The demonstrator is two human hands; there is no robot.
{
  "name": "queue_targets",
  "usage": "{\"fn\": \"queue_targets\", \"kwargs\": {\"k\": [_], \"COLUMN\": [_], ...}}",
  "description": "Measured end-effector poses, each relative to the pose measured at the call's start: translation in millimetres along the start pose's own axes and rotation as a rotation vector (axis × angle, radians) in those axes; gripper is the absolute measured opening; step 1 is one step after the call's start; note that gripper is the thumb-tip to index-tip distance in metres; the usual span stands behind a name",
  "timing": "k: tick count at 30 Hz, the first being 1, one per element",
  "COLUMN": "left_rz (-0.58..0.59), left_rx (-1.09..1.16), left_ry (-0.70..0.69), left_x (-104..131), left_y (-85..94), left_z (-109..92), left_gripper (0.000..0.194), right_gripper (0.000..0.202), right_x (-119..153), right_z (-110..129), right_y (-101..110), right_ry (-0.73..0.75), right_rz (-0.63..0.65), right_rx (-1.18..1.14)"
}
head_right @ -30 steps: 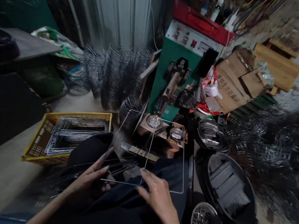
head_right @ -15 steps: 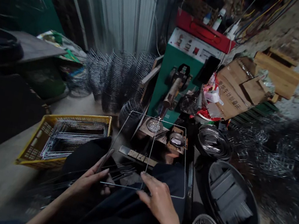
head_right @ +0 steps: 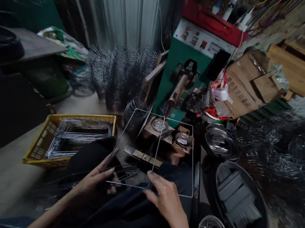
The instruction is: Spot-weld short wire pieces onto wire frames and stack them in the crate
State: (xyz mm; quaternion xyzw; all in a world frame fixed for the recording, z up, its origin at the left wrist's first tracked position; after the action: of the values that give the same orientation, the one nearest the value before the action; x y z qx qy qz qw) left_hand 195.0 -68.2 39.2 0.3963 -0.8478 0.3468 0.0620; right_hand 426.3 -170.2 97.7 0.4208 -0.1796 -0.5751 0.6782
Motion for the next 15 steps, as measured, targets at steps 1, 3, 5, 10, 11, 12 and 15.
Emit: {"fn": "queue_targets", "kwargs": {"k": [1, 3, 5, 10, 11, 12, 15], "left_rz": [0.006, 0.005, -0.005, -0.029, -0.033, -0.033, 0.011], "left_rx": [-0.001, 0.008, 0.023, 0.084, 0.087, 0.084, 0.068], "left_ry": [0.003, 0.020, 0.033, 0.075, 0.073, 0.062, -0.010], "left_x": [0.2, 1.1, 2.4, 3.0, 0.4, -4.2, -33.4], "left_y": [-0.7, -2.6, -4.9, -6.6, -5.5, -4.0, 1.2], "left_z": [-0.3, -0.4, 0.4, 6.3, 6.0, 4.4, -10.8], "left_gripper": [0.099, 0.099, 0.099, 0.100, 0.100, 0.099, 0.096], "right_gripper": [0.056, 0.056, 0.057, 0.055, 0.054, 0.053, 0.052], "right_x": [-0.1, -0.2, 0.5, 5.1, 4.7, 2.8, -17.4], "right_z": [0.0, -0.1, -0.1, -5.0, -8.3, -13.0, -35.6], "right_y": [0.5, 1.7, 2.5, -1.5, -3.2, -4.7, -4.2], "right_ry": [-0.003, -0.010, -0.015, -0.018, -0.015, -0.010, 0.002], "right_rz": [0.004, 0.005, 0.002, -0.016, -0.029, -0.044, -0.099], "right_rx": [-0.003, -0.009, -0.010, 0.029, 0.051, 0.077, 0.178]}}
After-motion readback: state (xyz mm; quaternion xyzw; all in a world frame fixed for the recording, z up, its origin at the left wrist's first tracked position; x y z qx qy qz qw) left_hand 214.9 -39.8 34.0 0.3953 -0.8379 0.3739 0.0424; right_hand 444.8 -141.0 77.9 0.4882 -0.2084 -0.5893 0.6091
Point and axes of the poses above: each hand's wrist, its own x-axis away from the middle knuckle, its own y-axis out of the back of the hand, z = x × y, the point moved 3 cm from there along -x, towards the middle knuckle, and after that the axes turned 10 degrees about y, right-handed, at the moved point
